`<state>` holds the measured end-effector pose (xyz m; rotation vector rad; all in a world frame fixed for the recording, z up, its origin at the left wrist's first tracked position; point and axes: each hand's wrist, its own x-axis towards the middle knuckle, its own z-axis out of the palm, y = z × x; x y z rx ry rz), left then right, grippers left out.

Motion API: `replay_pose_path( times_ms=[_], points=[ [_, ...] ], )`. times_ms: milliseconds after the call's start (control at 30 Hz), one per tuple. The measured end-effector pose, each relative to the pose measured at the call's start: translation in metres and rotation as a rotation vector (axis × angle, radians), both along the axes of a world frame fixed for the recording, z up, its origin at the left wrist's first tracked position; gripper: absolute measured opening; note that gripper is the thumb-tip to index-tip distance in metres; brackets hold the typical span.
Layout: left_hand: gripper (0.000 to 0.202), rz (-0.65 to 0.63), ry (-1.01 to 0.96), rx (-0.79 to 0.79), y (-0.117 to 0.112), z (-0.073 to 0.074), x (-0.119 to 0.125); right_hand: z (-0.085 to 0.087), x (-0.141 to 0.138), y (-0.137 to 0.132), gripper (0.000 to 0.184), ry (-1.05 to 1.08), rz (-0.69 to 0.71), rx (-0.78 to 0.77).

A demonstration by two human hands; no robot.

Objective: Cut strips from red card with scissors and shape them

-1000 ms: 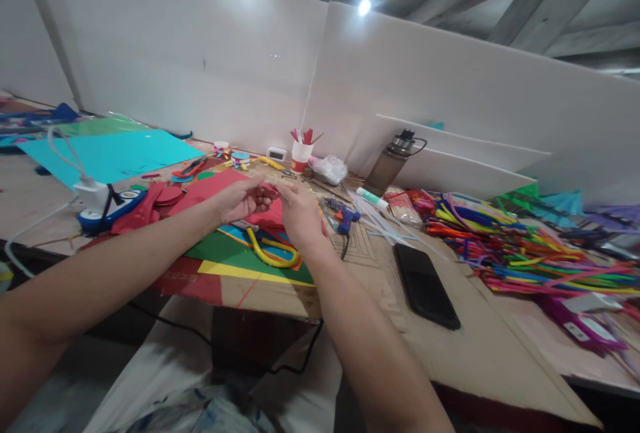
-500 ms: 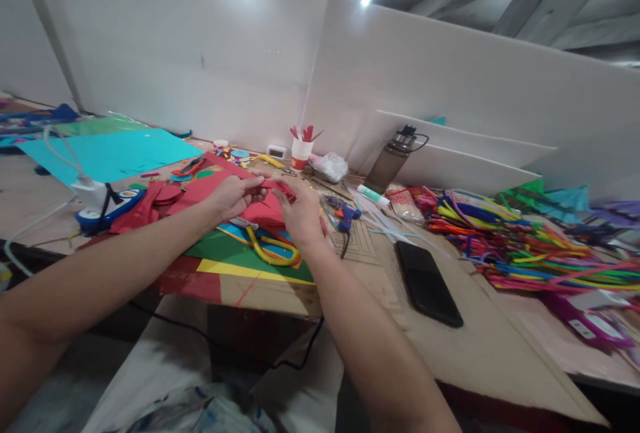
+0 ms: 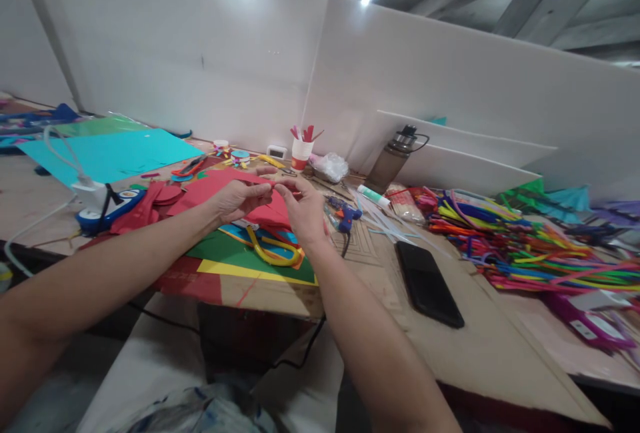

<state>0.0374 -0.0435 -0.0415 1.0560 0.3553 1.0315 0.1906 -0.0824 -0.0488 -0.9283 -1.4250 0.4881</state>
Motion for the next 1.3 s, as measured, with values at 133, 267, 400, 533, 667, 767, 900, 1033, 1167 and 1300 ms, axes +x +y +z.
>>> replay_pose_path(
  times_ms=[133, 267, 400, 533, 667, 767, 900, 1033, 1167, 1300],
  points=[
    [0.033, 0.070, -0.020, 0.039, -0.0006, -0.0004, 0.0026, 0.0002, -0.0002, 0.0007, 0.016, 0.020, 0.010, -0.014],
    [0.034, 0.124, -0.012, 0.041, 0.0011, -0.0022, 0.0041, 0.0003, -0.0004, 0.0014, 0.017, 0.049, 0.007, -0.034],
    [0.037, 0.147, -0.017, 0.031, 0.0018, -0.0033, 0.0053, 0.0007, -0.0006, 0.0016, 0.018, 0.079, -0.010, -0.058],
    [0.038, 0.151, -0.005, 0.038, 0.0004, -0.0034, 0.0068, 0.0003, 0.0000, 0.0022, 0.019, 0.068, -0.014, -0.058],
    [0.032, 0.186, -0.010, 0.066, 0.0016, -0.0041, 0.0076, -0.0008, 0.0004, 0.0029, 0.020, 0.043, -0.025, -0.055],
    [0.031, 0.197, -0.014, 0.083, 0.0053, -0.0056, 0.0081, -0.0012, -0.0003, 0.0019, 0.020, -0.002, -0.010, -0.040],
    [0.031, 0.206, -0.026, 0.089, 0.0077, -0.0075, 0.0093, -0.0017, -0.0011, -0.0001, 0.018, -0.071, -0.004, 0.013],
    [0.031, 0.202, -0.017, 0.072, 0.0027, -0.0068, 0.0100, -0.0030, 0.0006, 0.0006, 0.020, -0.037, -0.041, -0.018],
    [0.033, 0.209, 0.003, 0.102, -0.0016, -0.0068, 0.0103, -0.0033, 0.0019, 0.0022, 0.022, -0.033, -0.061, -0.038],
    [0.033, 0.237, 0.035, 0.141, -0.0010, -0.0077, 0.0106, -0.0018, 0.0005, 0.0016, 0.019, -0.025, -0.062, -0.046]
  ],
)
